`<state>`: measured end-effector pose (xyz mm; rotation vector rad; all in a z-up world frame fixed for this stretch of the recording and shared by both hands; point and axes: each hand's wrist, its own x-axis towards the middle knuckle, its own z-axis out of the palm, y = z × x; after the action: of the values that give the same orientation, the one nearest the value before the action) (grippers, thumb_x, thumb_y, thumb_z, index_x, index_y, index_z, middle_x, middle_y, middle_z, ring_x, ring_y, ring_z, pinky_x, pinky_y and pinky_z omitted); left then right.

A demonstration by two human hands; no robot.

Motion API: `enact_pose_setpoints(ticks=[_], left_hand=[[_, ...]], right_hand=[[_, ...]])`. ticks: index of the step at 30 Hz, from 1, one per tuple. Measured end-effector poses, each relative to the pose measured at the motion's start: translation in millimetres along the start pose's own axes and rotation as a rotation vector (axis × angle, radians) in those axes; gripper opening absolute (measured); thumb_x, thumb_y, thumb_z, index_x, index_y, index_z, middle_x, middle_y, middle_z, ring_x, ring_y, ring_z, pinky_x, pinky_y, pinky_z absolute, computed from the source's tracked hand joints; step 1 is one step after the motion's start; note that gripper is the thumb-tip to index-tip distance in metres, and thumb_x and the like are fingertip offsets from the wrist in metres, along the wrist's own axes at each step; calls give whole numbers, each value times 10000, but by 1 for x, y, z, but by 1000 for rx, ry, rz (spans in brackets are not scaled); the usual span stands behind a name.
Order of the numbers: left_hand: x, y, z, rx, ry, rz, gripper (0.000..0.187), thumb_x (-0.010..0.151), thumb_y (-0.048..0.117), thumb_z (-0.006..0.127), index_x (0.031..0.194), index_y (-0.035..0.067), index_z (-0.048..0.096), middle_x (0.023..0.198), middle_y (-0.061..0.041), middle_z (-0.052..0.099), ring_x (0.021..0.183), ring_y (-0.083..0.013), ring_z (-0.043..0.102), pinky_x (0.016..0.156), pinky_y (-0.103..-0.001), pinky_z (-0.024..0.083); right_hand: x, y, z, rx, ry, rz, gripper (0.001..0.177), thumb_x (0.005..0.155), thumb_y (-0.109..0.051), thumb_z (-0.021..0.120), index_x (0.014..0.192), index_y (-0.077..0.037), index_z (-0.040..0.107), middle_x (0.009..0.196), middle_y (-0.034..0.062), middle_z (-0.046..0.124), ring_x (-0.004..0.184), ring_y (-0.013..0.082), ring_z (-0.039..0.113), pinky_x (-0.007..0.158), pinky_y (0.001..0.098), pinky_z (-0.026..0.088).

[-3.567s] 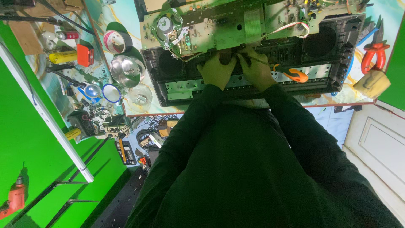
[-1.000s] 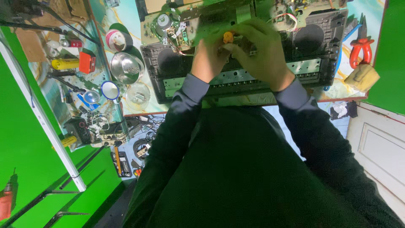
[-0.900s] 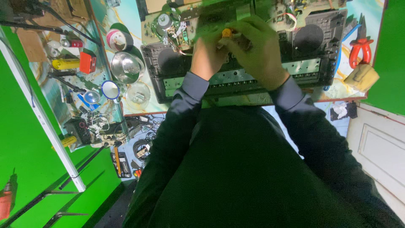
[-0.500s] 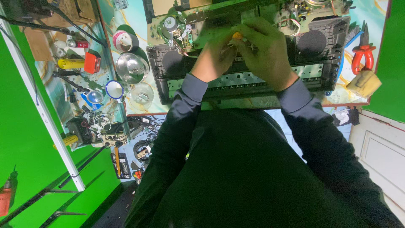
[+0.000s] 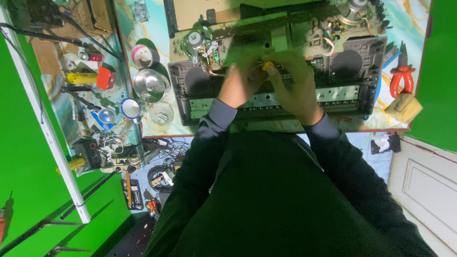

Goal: The person uses a screwdriver to remove screws from the internal components of a disassembled stereo receiver. They place the removed screws into a small metal bowl on the workbench. The person continues to unscrew and remove parts from the device's chassis.

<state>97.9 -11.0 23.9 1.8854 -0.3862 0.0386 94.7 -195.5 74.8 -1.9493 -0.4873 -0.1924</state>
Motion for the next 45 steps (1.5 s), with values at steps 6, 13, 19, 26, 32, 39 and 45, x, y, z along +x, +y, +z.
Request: enact_pose_setpoints(ticks=[6, 13, 19, 26, 32, 39, 45], left_hand=[[-6, -6, 8, 144, -97, -157, 371, 799, 74, 787, 1157, 53, 692, 985, -182, 752, 841, -328, 772, 720, -363, 609], [-8, -3, 2, 14, -128, -79, 302, 888, 68, 744, 1176, 45, 657, 1048, -171, 741, 968, -344, 758, 841, -406, 584], [-11, -14, 7, 245, -52, 37, 393, 755, 89, 795, 1134, 71, 692, 998, -146, 755, 962, -356, 726, 1122, -489, 487], [-16, 0, 7, -24, -34, 29, 426, 847, 28, 706, 1267, 25, 638, 1196, -191, 700, 1076, -384, 717, 907, -392, 583], [-19, -1, 9, 185, 27, -133, 403, 827, 41, 739, 1225, 61, 682, 1134, -193, 735, 1007, -384, 736, 845, -406, 612], [-27, 9, 13, 276, 8, -246, 538, 789, 12, 658, 1321, 89, 669, 1129, -201, 739, 967, -379, 743, 808, -425, 607], [-30, 13, 9, 38, 59, -18, 513, 882, -1, 608, 1391, 10, 544, 1214, -227, 663, 1079, -403, 690, 908, -427, 592]], right_hand=[[-8, -7, -1, -13, -1, 11, 214, 965, -54, 758, 1165, -18, 693, 1111, 177, 650, 1005, 294, 666, 877, 368, 547], [-16, -8, 10, 66, 62, 77, 213, 994, -7, 719, 1206, -30, 703, 1196, 171, 639, 1081, 250, 674, 928, 353, 561], [-17, 1, 13, 16, 51, 69, 270, 935, -16, 747, 1193, 11, 668, 1190, 150, 640, 1080, 299, 641, 940, 385, 537], [-21, -4, 19, 33, 92, -1, 215, 905, 11, 721, 1114, -40, 710, 1212, 187, 635, 1139, 315, 633, 957, 402, 545], [-17, -6, 20, 1, 83, 25, 217, 969, 4, 718, 1176, -27, 660, 1199, 123, 678, 1136, 316, 642, 949, 394, 546], [-16, -12, 16, -60, 115, -13, 257, 851, -76, 818, 1070, -48, 687, 1103, 152, 628, 1037, 326, 631, 882, 399, 530], [-14, -10, 10, -79, 76, -40, 246, 935, -27, 747, 1177, -26, 703, 1182, 120, 692, 1128, 341, 638, 969, 404, 536]])
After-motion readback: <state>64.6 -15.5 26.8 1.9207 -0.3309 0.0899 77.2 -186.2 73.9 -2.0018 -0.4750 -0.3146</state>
